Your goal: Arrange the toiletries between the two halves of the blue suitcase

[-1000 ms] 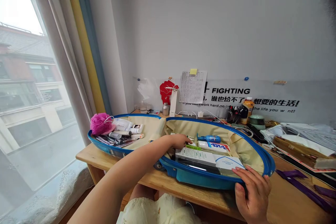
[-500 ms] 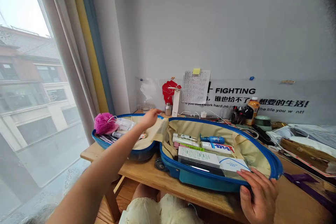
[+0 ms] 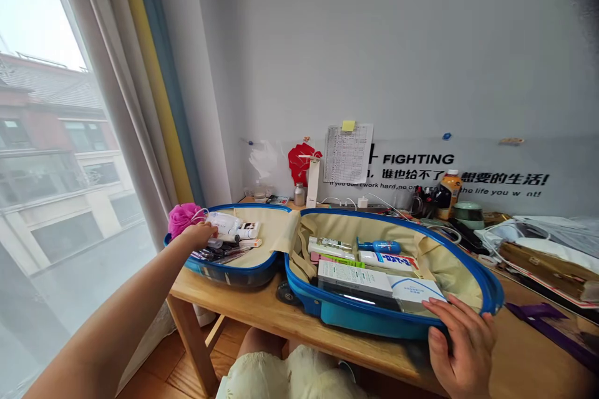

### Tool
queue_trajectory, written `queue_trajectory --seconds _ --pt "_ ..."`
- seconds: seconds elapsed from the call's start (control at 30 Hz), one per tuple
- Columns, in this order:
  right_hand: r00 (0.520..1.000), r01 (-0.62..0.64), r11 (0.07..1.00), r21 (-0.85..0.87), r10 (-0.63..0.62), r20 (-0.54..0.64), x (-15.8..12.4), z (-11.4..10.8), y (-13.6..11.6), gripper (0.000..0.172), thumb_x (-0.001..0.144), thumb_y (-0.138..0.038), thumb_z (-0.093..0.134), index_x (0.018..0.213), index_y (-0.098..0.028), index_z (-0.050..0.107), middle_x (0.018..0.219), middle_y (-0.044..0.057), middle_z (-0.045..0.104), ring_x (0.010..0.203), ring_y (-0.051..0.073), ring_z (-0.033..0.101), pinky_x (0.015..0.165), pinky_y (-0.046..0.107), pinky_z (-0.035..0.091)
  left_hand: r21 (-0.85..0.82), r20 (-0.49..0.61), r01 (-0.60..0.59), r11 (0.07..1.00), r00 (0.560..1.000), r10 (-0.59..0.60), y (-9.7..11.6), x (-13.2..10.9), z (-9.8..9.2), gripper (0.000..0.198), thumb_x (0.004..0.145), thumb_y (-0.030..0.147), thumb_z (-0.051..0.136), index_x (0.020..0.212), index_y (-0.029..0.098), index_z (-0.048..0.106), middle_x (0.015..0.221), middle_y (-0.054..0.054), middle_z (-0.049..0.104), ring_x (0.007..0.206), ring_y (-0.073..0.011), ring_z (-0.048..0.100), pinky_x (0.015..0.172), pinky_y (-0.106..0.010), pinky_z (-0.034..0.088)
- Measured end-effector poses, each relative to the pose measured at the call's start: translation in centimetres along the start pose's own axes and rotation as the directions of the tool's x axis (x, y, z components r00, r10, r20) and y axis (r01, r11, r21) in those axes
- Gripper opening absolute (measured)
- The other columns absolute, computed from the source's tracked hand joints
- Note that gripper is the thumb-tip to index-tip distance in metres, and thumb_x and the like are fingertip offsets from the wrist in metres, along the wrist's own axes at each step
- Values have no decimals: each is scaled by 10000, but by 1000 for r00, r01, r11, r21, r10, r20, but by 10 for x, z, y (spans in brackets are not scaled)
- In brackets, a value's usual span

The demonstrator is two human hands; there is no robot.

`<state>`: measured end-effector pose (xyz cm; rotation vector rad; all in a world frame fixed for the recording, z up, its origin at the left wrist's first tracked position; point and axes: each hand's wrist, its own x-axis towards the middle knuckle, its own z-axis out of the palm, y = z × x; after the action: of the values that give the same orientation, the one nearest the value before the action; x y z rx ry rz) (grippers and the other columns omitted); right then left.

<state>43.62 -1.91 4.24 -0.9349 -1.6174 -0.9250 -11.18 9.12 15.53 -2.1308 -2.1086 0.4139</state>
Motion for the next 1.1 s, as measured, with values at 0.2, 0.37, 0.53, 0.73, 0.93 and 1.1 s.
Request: queue_trajectory --seconds 0.2,0.37,0.53,0.73,0.93,1.1 --pt "1000 3 1000 15 -3 6 1 -2 -1 230 902 -266 395 973 -201 603 895 78 631 1009 246 565 1010 470 296 42 -16 -61 997 998 62 -2 -4 -1 340 742 161 589 1078 212 603 1191 -126 624 1156 -290 564 914 -405 468" --pt "1000 -5 1000 13 5 -6 2 -1 -2 235 907 -268 389 978 -205 603 902 74 636 1002 239 572 1018 460 295 52 -62 -94 994 993 97 0 -5 3 321 743 146 583 1058 212 586 1166 -118 643 1140 -267 585 924 -379 465" --pt "1000 -4 1000 1 4 12 2 -3 -3 243 911 -279 381 999 -210 597 895 69 638 1002 240 577 1030 458 289 20 -146 -86 996 985 88 5 -9 -7 315 734 147 587 1046 184 571 1121 -124 651 1077 -273 620 904 -374 478" --pt "1000 0 1000 15 0 9 3 -3 -3 232 908 -265 389 991 -196 594 891 80 632 1007 250 567 1023 464 288 -95 -354 -99 991 933 59 48 -5 -59 372 904 272 379 1241 137 460 1232 -183 556 1008 -279 638 858 -407 500" --pt "1000 10 1000 3 -10 7 3 -3 -3 234 912 -258 383 997 -186 588 893 86 628 1007 252 557 1016 465 289 -92 -389 -459 884 834 392 169 4 -97 389 912 327 454 1282 206 454 1251 -78 570 1097 -187 602 940 -273 462" --pt "1000 9 1000 -14 -9 16 3 -4 -4 239 916 -263 372 1012 -206 583 897 71 625 1014 244 559 1021 458 291 -53 -270 -590 805 785 558 248 10 -97 385 908 310 484 1269 178 497 1274 -102 583 1086 -216 620 928 -300 475"
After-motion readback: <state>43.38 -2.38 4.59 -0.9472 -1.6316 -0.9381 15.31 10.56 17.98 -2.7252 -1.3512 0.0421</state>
